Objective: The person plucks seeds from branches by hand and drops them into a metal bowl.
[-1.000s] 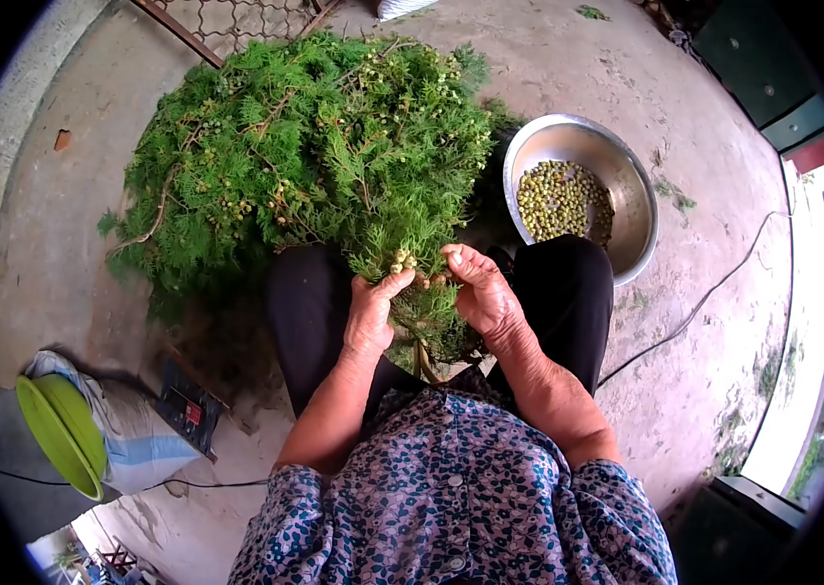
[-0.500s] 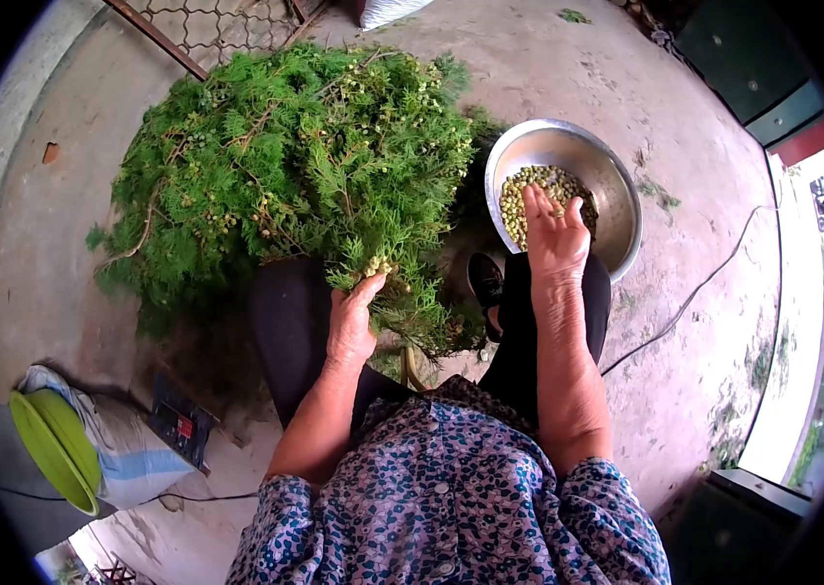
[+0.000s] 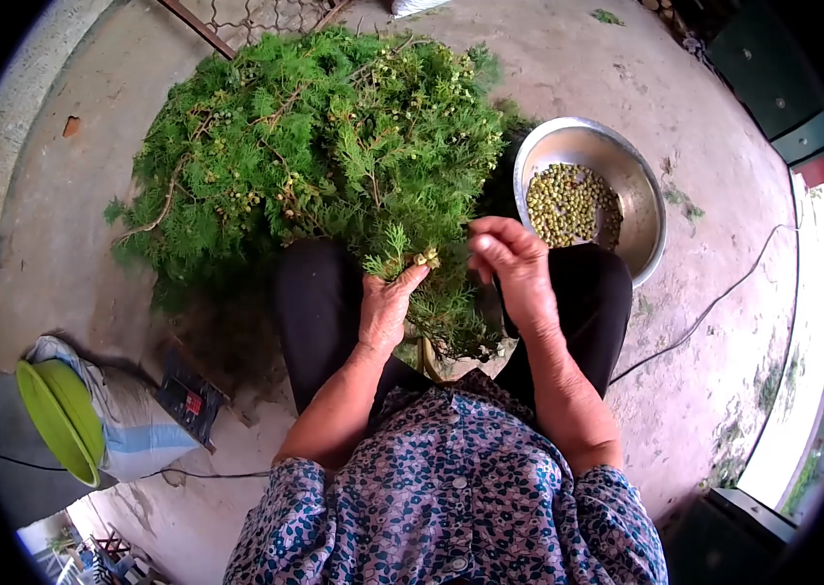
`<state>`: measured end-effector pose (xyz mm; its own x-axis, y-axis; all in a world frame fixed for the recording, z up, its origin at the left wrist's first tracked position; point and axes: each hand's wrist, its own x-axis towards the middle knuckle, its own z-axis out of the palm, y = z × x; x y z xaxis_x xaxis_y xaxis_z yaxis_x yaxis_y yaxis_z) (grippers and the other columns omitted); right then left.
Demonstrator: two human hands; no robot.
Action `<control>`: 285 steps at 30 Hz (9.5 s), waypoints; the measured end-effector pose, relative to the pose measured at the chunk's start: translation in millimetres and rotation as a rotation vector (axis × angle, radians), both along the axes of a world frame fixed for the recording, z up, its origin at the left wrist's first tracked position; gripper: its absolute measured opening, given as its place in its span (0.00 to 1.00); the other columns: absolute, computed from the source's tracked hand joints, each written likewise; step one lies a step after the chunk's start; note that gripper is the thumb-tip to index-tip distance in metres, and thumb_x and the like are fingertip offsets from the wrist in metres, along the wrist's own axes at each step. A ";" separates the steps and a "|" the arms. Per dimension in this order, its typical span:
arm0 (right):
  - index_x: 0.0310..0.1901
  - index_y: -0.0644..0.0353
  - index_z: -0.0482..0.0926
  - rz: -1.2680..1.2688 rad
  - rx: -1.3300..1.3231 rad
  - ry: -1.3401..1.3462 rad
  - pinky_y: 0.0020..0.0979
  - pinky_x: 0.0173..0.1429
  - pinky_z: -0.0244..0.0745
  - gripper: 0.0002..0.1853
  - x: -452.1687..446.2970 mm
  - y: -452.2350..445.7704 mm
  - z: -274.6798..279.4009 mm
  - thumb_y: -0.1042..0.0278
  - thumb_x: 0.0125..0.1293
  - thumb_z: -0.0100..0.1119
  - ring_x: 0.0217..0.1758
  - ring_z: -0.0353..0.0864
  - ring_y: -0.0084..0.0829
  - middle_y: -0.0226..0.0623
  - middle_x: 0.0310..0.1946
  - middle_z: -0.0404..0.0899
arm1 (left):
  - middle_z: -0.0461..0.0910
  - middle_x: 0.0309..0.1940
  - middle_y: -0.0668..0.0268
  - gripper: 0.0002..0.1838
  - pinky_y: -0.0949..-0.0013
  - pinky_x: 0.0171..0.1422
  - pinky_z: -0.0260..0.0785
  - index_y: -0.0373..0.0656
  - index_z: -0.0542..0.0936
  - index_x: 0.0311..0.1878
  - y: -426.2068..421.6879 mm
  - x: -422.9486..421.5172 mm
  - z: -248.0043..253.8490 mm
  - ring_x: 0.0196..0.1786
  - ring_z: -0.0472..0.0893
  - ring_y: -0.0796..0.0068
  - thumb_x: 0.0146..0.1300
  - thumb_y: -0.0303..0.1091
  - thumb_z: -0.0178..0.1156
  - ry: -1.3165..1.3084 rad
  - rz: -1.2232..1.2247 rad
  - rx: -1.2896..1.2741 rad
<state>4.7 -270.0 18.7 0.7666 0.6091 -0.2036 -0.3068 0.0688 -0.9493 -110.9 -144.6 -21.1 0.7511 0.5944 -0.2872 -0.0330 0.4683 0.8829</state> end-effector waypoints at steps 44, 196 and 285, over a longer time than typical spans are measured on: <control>0.35 0.62 0.72 0.171 -0.055 0.127 0.19 0.21 0.61 0.08 -23.8 17.5 -17.8 0.66 0.64 0.51 0.18 0.66 0.16 0.26 0.20 0.70 | 0.77 0.29 0.71 0.09 0.76 0.35 0.67 0.40 0.77 0.34 -2.6 -4.0 6.6 0.31 0.75 0.81 0.48 0.26 0.64 0.080 -0.058 -0.043; 0.32 0.62 0.77 0.071 -0.084 -0.450 0.24 0.35 0.68 0.07 -21.2 16.5 -35.4 0.75 0.51 0.63 0.27 0.71 0.24 0.30 0.25 0.72 | 0.61 0.15 0.73 0.12 0.76 0.24 0.53 0.37 0.69 0.25 0.5 -4.4 16.4 0.21 0.58 0.84 0.59 0.33 0.56 0.174 -0.299 0.609; 0.36 0.60 0.76 0.118 0.021 0.343 0.18 0.34 0.65 0.08 -8.0 0.5 -46.2 0.69 0.56 0.61 0.28 0.71 0.16 0.26 0.27 0.75 | 0.75 0.30 0.64 0.05 0.77 0.23 0.63 0.37 0.74 0.34 13.6 -0.1 -5.6 0.24 0.70 0.78 0.61 0.29 0.54 -0.082 0.007 -0.332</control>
<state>-3.3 -269.4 -27.5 0.5804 0.6959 -0.4229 -0.6138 0.0326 -0.7888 -111.0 -131.0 -26.7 0.7758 0.4837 -0.4051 -0.1016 0.7294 0.6765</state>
